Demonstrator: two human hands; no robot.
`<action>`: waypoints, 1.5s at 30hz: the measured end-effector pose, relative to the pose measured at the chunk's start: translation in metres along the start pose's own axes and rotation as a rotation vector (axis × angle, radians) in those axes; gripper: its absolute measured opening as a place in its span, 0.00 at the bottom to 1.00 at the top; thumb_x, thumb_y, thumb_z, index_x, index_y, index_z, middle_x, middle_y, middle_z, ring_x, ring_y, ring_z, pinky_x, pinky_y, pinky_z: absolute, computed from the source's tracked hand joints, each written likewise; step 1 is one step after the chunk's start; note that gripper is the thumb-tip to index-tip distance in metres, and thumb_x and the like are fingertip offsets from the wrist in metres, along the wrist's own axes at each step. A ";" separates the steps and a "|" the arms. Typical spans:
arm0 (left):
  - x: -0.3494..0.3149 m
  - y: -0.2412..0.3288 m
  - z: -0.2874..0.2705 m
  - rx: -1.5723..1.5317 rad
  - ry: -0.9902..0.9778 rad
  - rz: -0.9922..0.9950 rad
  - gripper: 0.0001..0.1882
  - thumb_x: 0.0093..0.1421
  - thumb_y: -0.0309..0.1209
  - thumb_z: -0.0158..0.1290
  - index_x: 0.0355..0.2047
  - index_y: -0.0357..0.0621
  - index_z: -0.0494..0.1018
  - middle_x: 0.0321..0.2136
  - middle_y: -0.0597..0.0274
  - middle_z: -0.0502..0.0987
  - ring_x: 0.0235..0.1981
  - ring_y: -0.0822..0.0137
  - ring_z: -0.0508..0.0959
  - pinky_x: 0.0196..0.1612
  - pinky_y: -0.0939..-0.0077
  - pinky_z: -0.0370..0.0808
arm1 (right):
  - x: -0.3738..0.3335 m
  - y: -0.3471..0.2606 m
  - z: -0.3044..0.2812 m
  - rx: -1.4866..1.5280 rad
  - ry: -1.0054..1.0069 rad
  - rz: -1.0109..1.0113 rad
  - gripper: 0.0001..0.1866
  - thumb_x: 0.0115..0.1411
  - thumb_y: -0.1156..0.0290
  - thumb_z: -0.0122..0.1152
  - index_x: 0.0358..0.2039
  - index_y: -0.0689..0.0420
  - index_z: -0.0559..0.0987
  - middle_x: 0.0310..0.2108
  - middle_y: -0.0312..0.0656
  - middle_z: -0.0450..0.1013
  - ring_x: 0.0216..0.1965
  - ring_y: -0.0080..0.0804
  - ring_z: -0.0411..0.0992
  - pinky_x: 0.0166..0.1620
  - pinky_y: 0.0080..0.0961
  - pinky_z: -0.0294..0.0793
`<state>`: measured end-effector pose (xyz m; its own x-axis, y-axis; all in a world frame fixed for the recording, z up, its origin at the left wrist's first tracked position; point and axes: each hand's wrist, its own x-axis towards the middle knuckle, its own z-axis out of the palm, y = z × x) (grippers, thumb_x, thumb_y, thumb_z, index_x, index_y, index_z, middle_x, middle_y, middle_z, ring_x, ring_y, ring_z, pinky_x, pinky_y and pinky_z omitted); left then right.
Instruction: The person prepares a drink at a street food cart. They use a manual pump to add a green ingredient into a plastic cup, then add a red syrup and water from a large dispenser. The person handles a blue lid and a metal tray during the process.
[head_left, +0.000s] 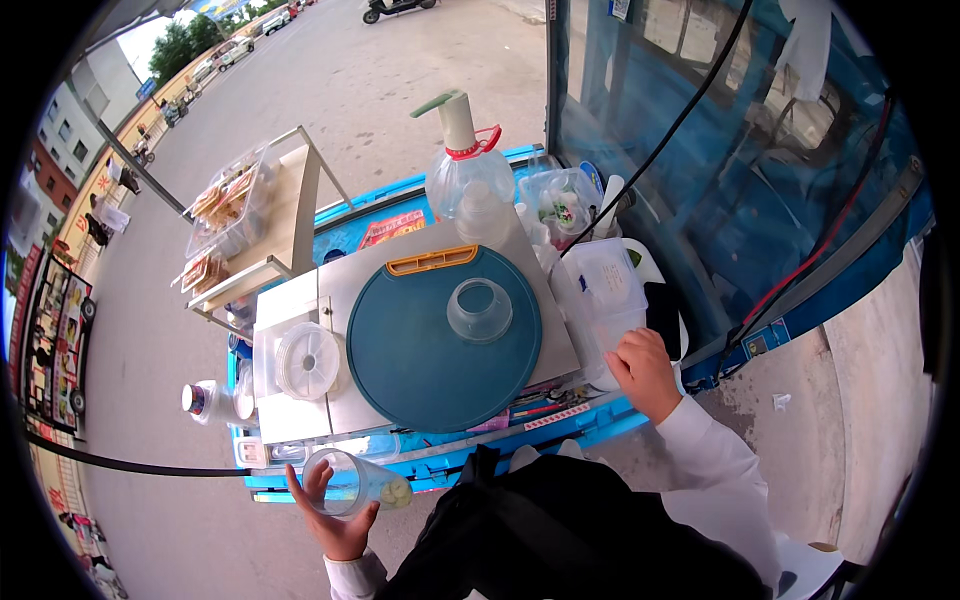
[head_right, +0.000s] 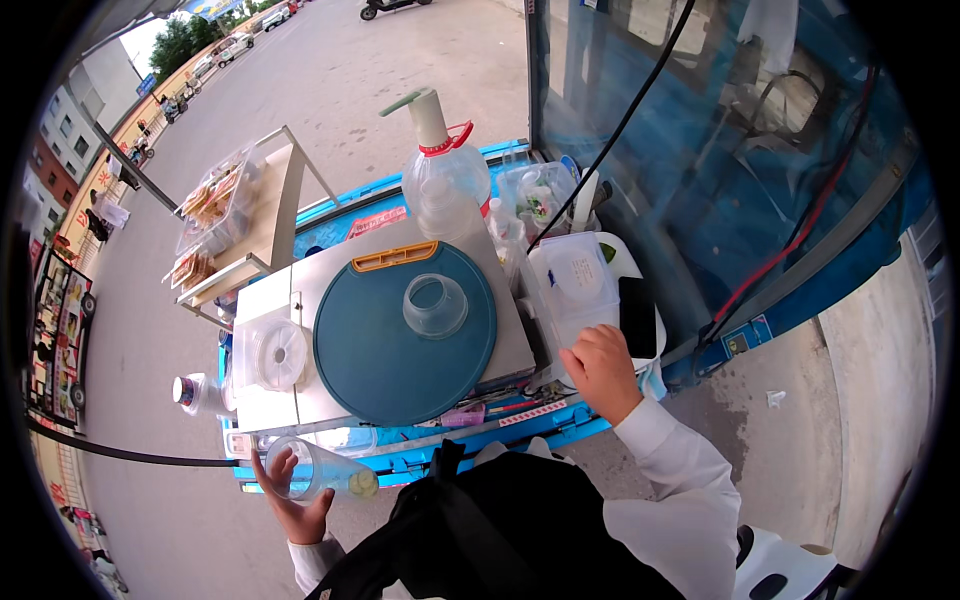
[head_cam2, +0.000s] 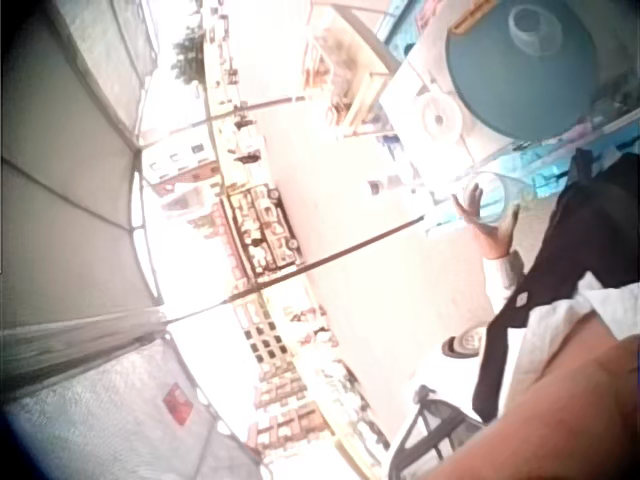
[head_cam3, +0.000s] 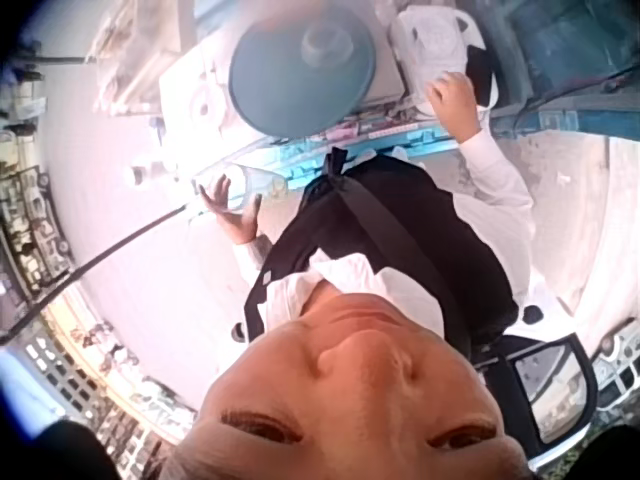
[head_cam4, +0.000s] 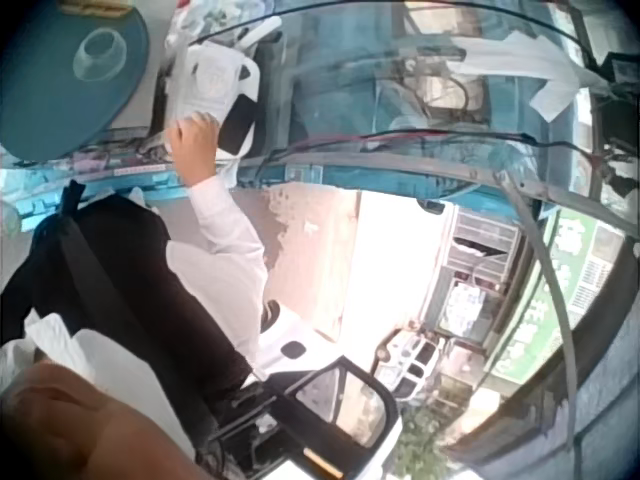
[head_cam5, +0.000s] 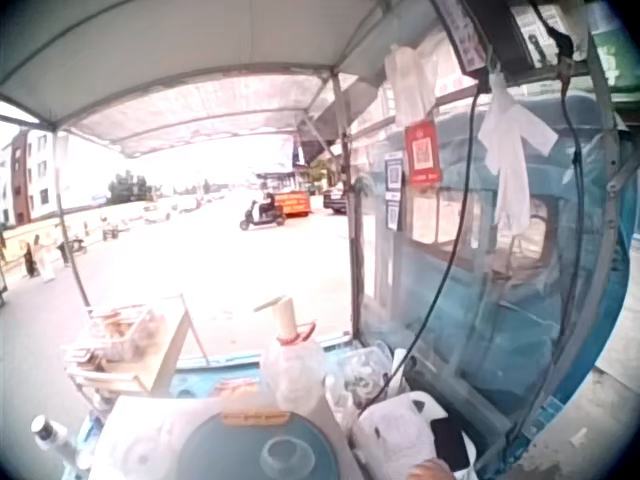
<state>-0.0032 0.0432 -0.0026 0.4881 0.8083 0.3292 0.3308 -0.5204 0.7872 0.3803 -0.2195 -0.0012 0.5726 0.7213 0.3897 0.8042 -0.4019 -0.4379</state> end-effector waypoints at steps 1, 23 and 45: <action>0.003 0.007 -0.012 0.026 0.031 -0.024 0.65 0.38 0.53 0.71 0.68 0.47 0.42 0.52 0.47 0.70 0.53 0.50 0.72 0.56 0.54 0.69 | -0.037 0.018 0.000 -0.096 -0.335 0.054 0.06 0.53 0.74 0.61 0.23 0.61 0.75 0.27 0.45 0.70 0.35 0.45 0.69 0.46 0.38 0.68; 0.094 0.144 0.034 0.354 0.672 0.245 0.61 0.46 0.79 0.38 0.66 0.43 0.51 0.53 0.40 0.70 0.48 0.45 0.77 0.45 0.41 0.77 | 0.322 0.209 0.122 -0.198 -0.373 0.162 0.50 0.44 0.60 0.72 0.65 0.55 0.56 0.60 0.54 0.62 0.60 0.52 0.63 0.62 0.38 0.61; 0.091 0.141 0.059 0.327 0.618 0.189 0.62 0.45 0.78 0.44 0.66 0.41 0.48 0.54 0.40 0.70 0.53 0.43 0.73 0.53 0.41 0.72 | 0.248 0.184 -0.068 -0.188 0.126 0.164 0.26 0.51 0.63 0.67 0.51 0.56 0.74 0.46 0.50 0.73 0.47 0.46 0.70 0.50 0.36 0.70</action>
<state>0.1352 0.0272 0.1076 0.0471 0.6541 0.7549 0.5582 -0.6440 0.5231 0.6817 -0.1526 0.0697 0.7032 0.5670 0.4290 0.7081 -0.6132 -0.3501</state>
